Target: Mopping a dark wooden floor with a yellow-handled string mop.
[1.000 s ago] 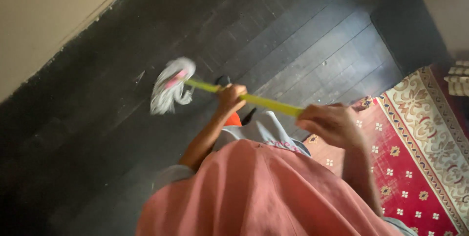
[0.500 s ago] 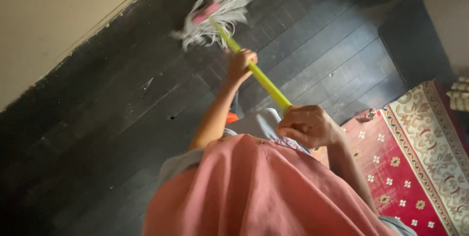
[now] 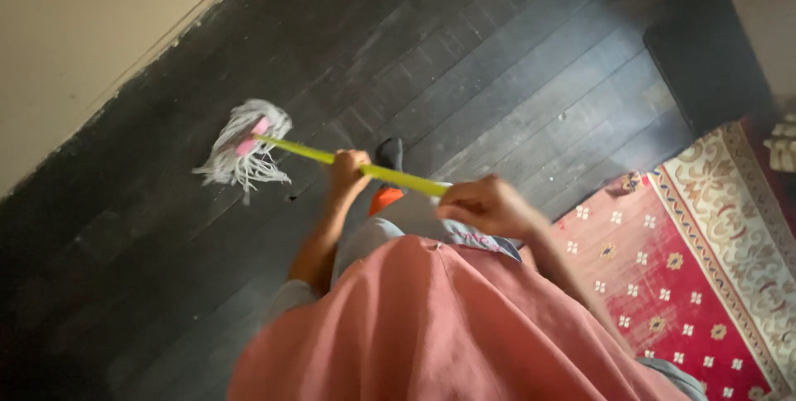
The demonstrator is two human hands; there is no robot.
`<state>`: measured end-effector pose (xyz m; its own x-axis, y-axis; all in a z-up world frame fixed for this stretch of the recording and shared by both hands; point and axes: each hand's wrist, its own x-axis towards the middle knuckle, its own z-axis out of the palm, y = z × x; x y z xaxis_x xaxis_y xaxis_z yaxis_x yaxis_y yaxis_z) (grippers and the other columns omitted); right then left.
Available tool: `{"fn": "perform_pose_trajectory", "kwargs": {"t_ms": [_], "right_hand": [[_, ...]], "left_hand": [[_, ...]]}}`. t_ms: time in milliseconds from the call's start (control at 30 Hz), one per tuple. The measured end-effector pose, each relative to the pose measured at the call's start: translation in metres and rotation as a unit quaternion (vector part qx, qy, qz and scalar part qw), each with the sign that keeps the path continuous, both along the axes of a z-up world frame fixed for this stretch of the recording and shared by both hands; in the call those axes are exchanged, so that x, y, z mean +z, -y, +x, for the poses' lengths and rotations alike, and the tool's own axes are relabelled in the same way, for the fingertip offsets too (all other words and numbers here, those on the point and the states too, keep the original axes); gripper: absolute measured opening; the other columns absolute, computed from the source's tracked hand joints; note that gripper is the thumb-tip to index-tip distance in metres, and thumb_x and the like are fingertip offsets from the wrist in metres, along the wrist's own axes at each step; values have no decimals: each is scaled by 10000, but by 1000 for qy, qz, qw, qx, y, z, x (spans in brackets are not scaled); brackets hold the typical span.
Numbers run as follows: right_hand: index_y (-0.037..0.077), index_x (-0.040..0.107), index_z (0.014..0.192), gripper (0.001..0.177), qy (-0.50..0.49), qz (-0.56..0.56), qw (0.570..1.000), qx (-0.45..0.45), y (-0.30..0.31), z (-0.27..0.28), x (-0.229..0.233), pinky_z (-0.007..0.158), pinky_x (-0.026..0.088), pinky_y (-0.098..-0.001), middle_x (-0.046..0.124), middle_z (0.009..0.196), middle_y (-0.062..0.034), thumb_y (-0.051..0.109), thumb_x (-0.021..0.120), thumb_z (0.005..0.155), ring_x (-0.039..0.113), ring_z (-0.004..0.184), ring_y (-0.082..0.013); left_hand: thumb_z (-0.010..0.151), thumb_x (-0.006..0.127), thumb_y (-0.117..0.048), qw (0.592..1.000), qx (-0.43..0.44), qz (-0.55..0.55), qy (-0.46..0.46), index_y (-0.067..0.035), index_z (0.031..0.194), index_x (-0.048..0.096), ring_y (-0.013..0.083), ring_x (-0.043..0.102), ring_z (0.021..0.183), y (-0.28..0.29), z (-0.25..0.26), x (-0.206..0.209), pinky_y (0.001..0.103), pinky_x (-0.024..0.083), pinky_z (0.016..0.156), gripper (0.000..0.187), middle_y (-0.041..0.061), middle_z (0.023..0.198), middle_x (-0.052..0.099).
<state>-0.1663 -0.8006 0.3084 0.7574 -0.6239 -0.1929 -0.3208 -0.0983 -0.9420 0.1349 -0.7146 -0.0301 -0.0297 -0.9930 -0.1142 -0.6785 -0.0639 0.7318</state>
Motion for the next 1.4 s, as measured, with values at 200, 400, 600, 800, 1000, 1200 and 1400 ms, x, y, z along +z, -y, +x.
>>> {"fn": "perform_pose_trajectory", "kwargs": {"t_ms": [200,400,600,800,1000,1200,1400], "right_hand": [[70,744,914,128,-12,-94,990,-103,-25,-94,93,535,518,-307,729,797,-61,198,745,908,703,607,-168],[83,759,908,67,-22,-126,985,-112,-90,-94,64,560,523,-336,698,780,-82,117,791,860,671,626,-186],[96,764,917,50,22,-114,992,-53,-137,-114,53,540,485,-340,632,700,-64,135,780,890,601,561,-190],[95,757,937,81,84,-19,996,10,-175,-152,56,507,472,-322,678,697,-46,173,737,944,625,528,-148],[66,781,935,131,-19,79,997,4,-232,-161,-2,454,394,-338,647,599,-63,181,719,949,522,454,-141],[71,767,916,141,22,-46,996,-72,-260,-206,4,481,436,-294,682,705,-49,202,732,954,597,529,-104],[79,743,883,44,20,-148,982,-120,-280,-224,110,517,513,-286,743,802,-55,118,765,887,687,588,-130]], "left_hand": [[760,668,-266,994,-105,-39,11,-177,717,645,313,647,813,87,-165,102,587,405,750,103,34,753,675],[684,733,-147,976,-161,-123,-74,-180,730,600,250,656,963,121,-252,59,859,222,877,145,-31,793,653],[774,678,-182,971,-181,-136,-78,-185,813,586,288,625,989,64,-245,33,638,395,959,100,6,851,611],[830,638,-351,994,-94,-52,8,-179,803,625,339,632,871,-81,-190,93,571,451,775,175,16,832,653],[706,775,-267,986,-68,9,155,-162,736,701,352,664,787,-223,-158,50,646,419,670,132,74,748,696],[808,826,-347,989,-127,-15,78,-134,716,617,410,627,745,-231,-199,-9,558,462,696,312,137,740,640],[653,882,-269,984,-167,-32,58,-223,768,677,249,671,879,-145,-317,85,702,382,849,240,-4,830,697]]}}
